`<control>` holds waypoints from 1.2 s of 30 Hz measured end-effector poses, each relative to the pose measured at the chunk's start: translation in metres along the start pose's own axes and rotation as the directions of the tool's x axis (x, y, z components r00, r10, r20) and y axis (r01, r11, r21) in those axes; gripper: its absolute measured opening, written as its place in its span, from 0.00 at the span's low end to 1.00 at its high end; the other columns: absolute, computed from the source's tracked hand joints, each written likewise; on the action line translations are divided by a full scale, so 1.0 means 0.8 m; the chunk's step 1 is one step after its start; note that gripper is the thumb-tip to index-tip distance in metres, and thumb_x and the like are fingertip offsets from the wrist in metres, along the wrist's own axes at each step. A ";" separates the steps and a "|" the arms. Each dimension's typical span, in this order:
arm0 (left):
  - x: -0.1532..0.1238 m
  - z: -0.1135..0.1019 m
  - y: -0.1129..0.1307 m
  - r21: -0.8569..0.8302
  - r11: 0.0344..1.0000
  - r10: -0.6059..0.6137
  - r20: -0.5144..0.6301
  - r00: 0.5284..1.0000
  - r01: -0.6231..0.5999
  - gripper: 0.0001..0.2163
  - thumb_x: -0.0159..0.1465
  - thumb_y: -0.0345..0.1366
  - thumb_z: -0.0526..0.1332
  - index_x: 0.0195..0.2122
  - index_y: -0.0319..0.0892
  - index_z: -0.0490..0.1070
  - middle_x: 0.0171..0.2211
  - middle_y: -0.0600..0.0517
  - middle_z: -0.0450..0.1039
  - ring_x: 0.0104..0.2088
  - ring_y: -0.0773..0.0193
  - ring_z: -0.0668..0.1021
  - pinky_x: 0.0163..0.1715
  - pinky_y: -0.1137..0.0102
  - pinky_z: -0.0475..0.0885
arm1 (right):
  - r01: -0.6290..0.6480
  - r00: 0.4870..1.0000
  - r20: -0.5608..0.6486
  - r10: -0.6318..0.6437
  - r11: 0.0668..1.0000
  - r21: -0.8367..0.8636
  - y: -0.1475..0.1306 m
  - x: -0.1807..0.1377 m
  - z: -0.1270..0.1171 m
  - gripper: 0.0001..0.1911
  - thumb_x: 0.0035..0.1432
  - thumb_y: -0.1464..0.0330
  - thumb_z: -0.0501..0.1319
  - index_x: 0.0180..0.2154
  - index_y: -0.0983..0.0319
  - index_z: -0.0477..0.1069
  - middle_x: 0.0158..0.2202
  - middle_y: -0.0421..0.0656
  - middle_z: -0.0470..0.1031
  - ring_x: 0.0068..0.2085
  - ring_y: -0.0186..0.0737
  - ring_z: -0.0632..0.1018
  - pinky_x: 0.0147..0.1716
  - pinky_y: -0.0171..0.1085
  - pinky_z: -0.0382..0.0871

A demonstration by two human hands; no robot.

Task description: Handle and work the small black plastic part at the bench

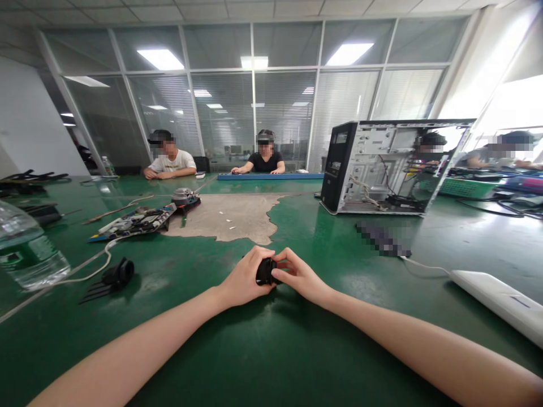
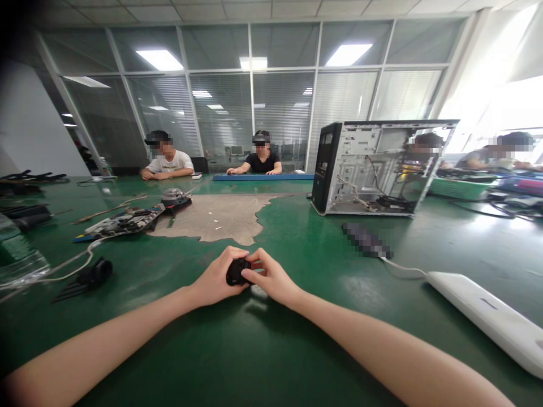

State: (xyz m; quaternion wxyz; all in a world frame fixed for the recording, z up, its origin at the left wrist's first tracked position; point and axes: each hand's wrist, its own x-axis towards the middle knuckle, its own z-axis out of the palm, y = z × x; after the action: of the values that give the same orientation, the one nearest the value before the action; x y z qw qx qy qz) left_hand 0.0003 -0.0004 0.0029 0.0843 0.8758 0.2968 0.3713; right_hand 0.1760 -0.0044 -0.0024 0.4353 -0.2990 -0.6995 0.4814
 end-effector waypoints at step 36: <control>0.000 -0.002 0.003 0.002 1.000 -0.020 -0.010 1.000 0.020 0.29 0.47 0.29 0.64 0.50 0.44 0.54 0.45 0.49 0.62 0.47 0.57 0.67 0.47 0.61 0.65 | -0.024 1.000 -0.016 0.023 0.998 -0.053 -0.002 0.003 -0.001 0.12 0.50 0.63 0.61 0.36 0.60 0.61 0.37 0.40 0.66 0.38 0.36 0.72 0.37 0.37 0.68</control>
State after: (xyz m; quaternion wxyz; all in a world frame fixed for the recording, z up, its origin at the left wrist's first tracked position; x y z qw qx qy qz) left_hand 0.0005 -0.0026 0.0049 0.0855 0.8711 0.3062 0.3744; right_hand 0.1759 -0.0029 0.0000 0.4270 -0.3225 -0.7050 0.4655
